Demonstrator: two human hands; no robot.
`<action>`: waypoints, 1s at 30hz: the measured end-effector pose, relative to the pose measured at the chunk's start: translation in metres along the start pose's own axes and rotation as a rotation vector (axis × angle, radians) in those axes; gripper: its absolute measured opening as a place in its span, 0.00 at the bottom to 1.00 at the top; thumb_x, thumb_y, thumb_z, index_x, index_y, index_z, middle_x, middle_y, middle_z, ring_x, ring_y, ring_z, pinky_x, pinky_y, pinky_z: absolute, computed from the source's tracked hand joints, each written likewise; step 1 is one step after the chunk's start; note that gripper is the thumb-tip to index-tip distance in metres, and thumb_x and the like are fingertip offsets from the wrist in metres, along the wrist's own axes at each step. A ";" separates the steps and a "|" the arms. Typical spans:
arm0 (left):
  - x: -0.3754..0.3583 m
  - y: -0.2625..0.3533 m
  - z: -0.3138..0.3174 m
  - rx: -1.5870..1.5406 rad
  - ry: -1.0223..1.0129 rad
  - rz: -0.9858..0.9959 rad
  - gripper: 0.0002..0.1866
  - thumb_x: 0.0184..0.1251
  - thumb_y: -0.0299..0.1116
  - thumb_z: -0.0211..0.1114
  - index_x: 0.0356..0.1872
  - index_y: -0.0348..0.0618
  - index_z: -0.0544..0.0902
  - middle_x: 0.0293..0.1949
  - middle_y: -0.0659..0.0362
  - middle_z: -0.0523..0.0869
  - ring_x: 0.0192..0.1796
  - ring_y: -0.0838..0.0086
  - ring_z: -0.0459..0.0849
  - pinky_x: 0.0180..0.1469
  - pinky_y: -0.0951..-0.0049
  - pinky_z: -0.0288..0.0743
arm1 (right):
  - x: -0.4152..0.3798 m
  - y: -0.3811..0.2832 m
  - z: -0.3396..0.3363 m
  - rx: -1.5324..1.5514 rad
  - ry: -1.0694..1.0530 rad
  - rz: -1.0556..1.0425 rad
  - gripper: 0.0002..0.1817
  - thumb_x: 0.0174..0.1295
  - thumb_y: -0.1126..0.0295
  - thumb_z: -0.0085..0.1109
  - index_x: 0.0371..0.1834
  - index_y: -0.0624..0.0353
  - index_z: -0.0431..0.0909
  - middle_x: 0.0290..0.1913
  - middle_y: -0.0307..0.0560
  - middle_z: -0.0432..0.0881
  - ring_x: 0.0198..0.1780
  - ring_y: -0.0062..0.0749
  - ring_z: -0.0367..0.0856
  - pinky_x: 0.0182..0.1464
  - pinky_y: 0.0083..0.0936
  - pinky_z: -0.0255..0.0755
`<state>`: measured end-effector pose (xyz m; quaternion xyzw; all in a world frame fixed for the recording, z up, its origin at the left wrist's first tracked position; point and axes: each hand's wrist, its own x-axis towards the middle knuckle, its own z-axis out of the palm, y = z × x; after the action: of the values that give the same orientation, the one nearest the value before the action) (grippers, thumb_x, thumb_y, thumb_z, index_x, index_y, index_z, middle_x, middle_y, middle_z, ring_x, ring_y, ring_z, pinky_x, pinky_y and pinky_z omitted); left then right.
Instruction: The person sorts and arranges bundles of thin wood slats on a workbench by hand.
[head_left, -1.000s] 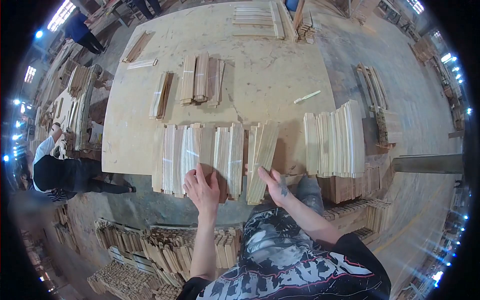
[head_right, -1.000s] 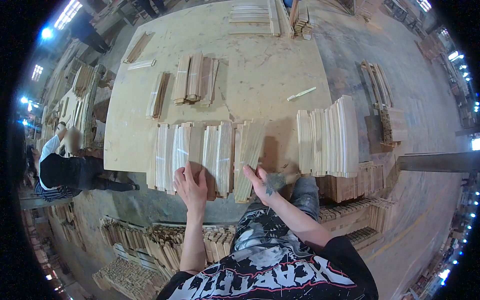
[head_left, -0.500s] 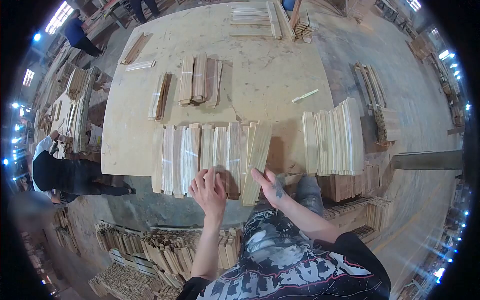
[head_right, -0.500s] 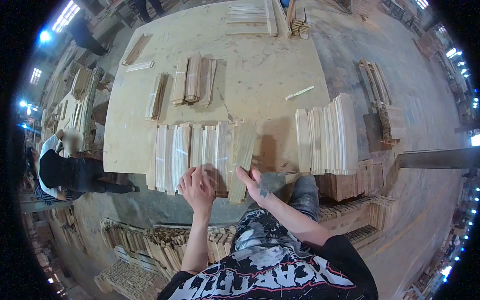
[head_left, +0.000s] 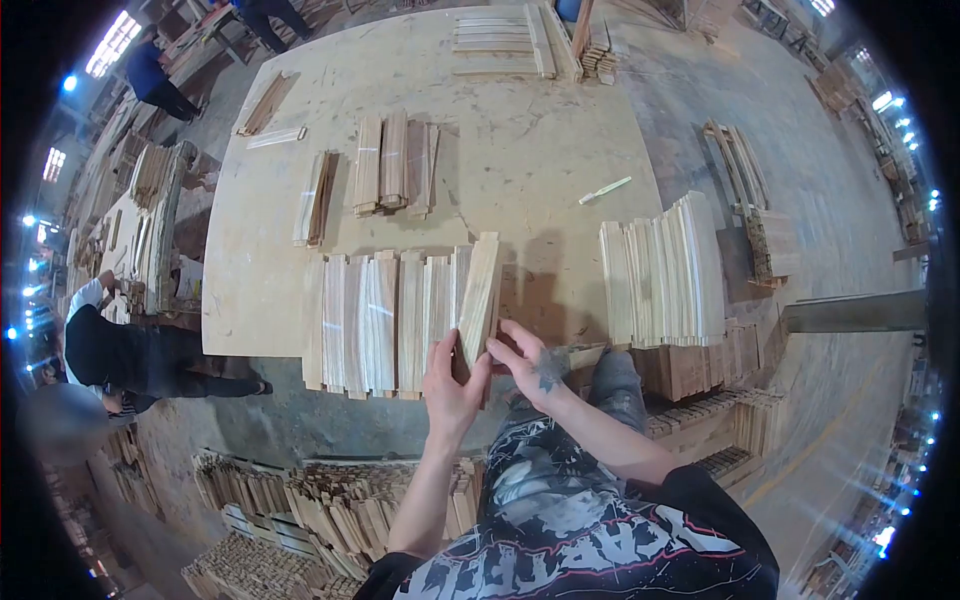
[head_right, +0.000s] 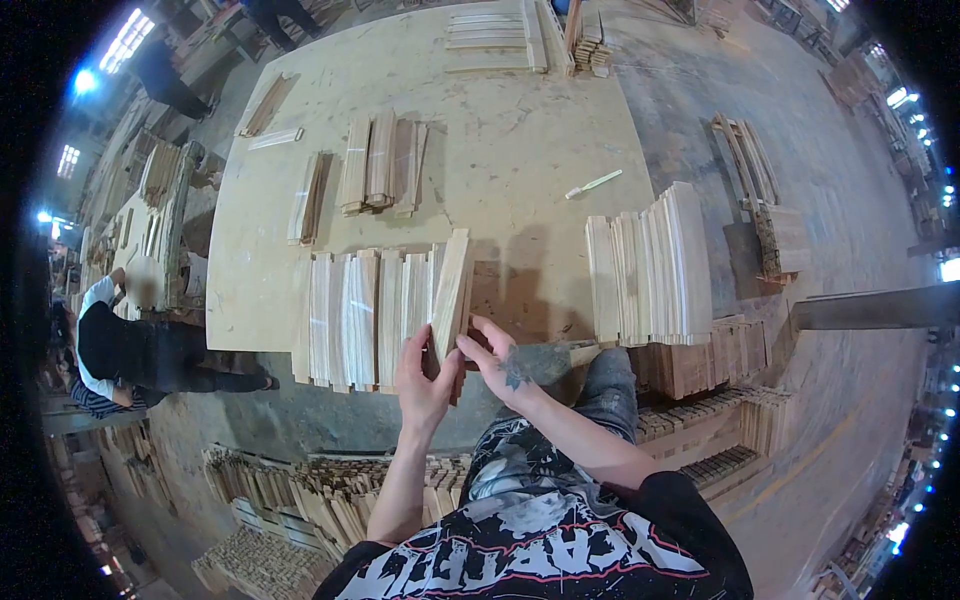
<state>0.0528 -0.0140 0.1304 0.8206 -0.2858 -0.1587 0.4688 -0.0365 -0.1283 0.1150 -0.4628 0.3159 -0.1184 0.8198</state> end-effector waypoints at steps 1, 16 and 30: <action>-0.001 -0.002 -0.001 0.003 0.025 0.010 0.26 0.61 0.32 0.71 0.59 0.33 0.76 0.42 0.52 0.80 0.43 0.65 0.81 0.47 0.68 0.75 | 0.002 0.002 0.000 -0.007 -0.011 0.005 0.21 0.73 0.68 0.52 0.66 0.61 0.70 0.54 0.45 0.80 0.53 0.25 0.80 0.53 0.27 0.79; 0.003 -0.033 -0.022 0.636 0.413 0.104 0.27 0.58 0.35 0.71 0.58 0.36 0.75 0.44 0.48 0.75 0.47 0.54 0.74 0.51 0.54 0.67 | 0.011 0.014 -0.005 -0.270 0.086 -0.105 0.22 0.68 0.69 0.61 0.64 0.62 0.74 0.48 0.46 0.84 0.48 0.25 0.82 0.48 0.25 0.81; -0.002 -0.042 -0.029 0.532 0.457 0.015 0.27 0.58 0.37 0.72 0.57 0.37 0.77 0.44 0.49 0.74 0.48 0.54 0.75 0.52 0.56 0.68 | 0.020 0.016 0.002 -0.387 0.154 -0.142 0.23 0.65 0.71 0.64 0.63 0.62 0.73 0.42 0.46 0.83 0.40 0.24 0.83 0.35 0.23 0.83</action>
<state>0.0804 0.0233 0.1093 0.9262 -0.2109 0.1124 0.2915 -0.0211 -0.1281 0.0940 -0.6221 0.3607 -0.1482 0.6789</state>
